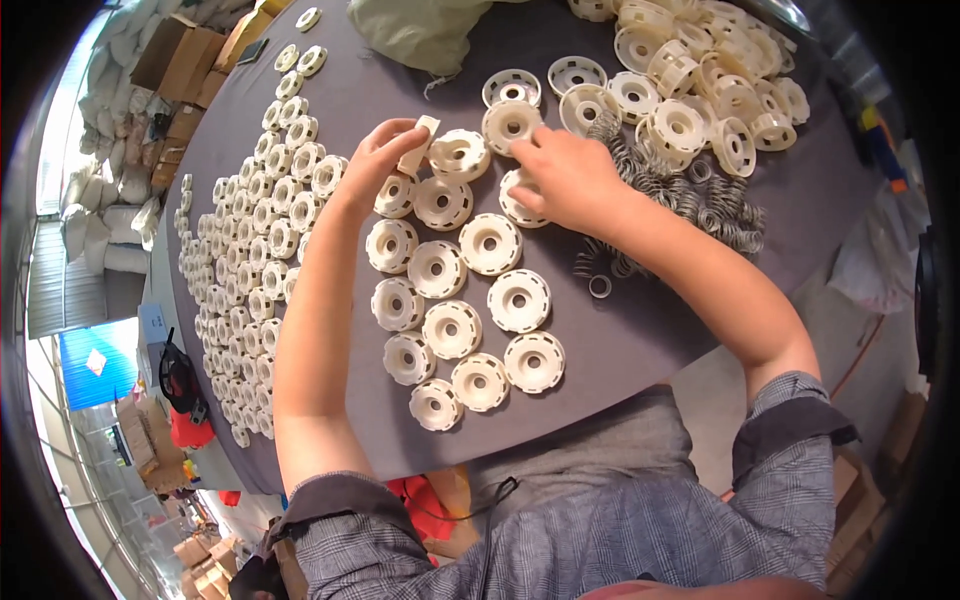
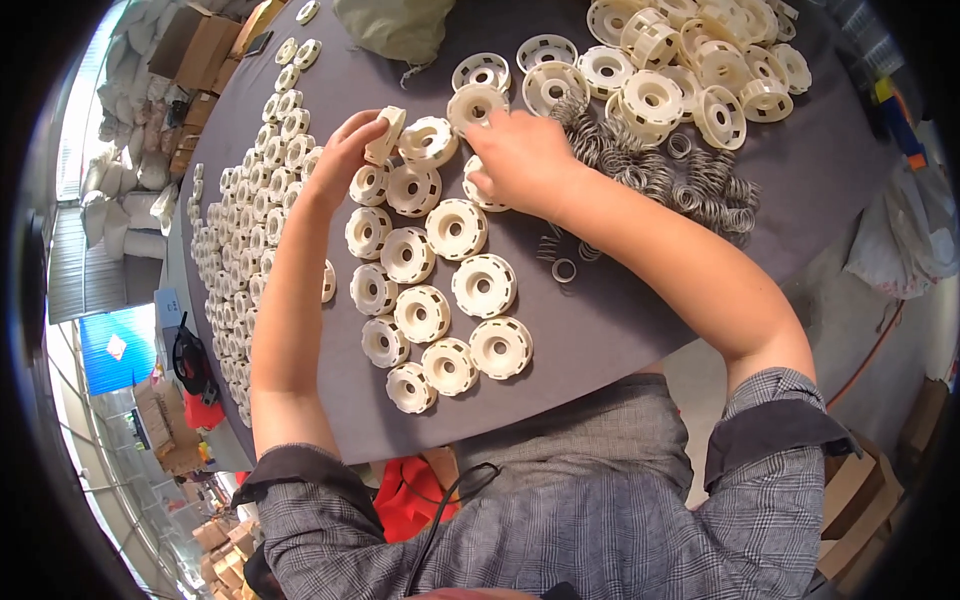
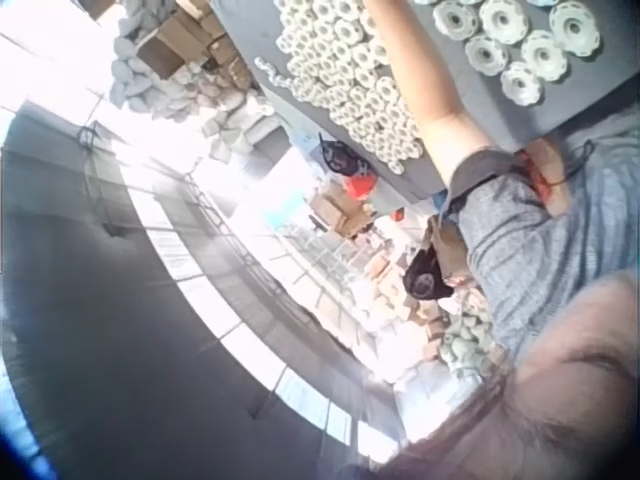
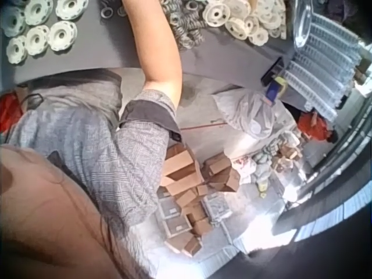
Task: The person inserts metal springs into plastic wheels on a table by hand. The person then empties a bag of additional plastic wheels onto the table and arranges them.
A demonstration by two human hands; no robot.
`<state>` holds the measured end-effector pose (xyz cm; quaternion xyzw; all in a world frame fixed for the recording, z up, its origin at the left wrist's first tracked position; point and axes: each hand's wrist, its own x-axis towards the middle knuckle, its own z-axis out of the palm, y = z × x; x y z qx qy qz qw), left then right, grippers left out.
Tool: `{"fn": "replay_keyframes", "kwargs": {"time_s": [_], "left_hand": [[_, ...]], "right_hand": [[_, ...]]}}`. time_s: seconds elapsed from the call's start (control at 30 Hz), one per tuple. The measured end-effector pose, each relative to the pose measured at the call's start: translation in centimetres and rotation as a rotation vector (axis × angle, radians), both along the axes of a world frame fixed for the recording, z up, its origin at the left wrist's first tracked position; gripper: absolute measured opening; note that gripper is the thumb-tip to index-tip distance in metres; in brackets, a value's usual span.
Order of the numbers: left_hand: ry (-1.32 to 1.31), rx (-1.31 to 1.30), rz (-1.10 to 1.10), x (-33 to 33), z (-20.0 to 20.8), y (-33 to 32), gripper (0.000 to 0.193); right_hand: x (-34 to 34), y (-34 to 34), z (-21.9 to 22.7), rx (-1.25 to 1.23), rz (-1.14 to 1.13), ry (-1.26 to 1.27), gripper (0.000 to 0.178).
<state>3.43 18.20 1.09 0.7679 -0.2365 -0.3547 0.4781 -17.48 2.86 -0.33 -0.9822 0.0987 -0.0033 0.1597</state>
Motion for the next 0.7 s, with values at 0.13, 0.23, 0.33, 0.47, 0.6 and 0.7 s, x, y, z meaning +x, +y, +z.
{"fn": "replay_keyframes", "kwargs": {"time_s": [0.13,0.23,0.33,0.47,0.6,0.7], "left_hand": [[-0.089,-0.053,-0.063,-0.6,-0.2,-1.2,0.060],[-0.686,0.079,-0.012,0.6,-1.6,-1.5,0.064],[-1.047,0.181,-0.150,-0.5,-2.9,-1.5,0.055],[-0.832,-0.143,-0.235,-4.8,-2.0,-3.7,0.053],[-0.893,-0.193,-0.504,-6.8,-1.5,-6.2,0.050],[-0.946,0.035,-0.601,-7.7,0.0,-6.2,0.047]], "right_hand": [[0.5,-0.7,-1.1,-0.027,-0.020,-0.450,0.033],[-0.1,-0.6,0.0,-0.031,-0.021,-0.491,0.031],[-2.8,-1.7,0.8,0.030,-0.040,-0.579,0.027],[-7.2,-2.0,2.3,0.520,-0.232,-0.656,0.018],[-9.2,-2.8,0.9,0.659,-0.333,-0.940,0.011],[-10.0,-3.7,0.7,0.683,-0.360,-0.943,0.014]]}}
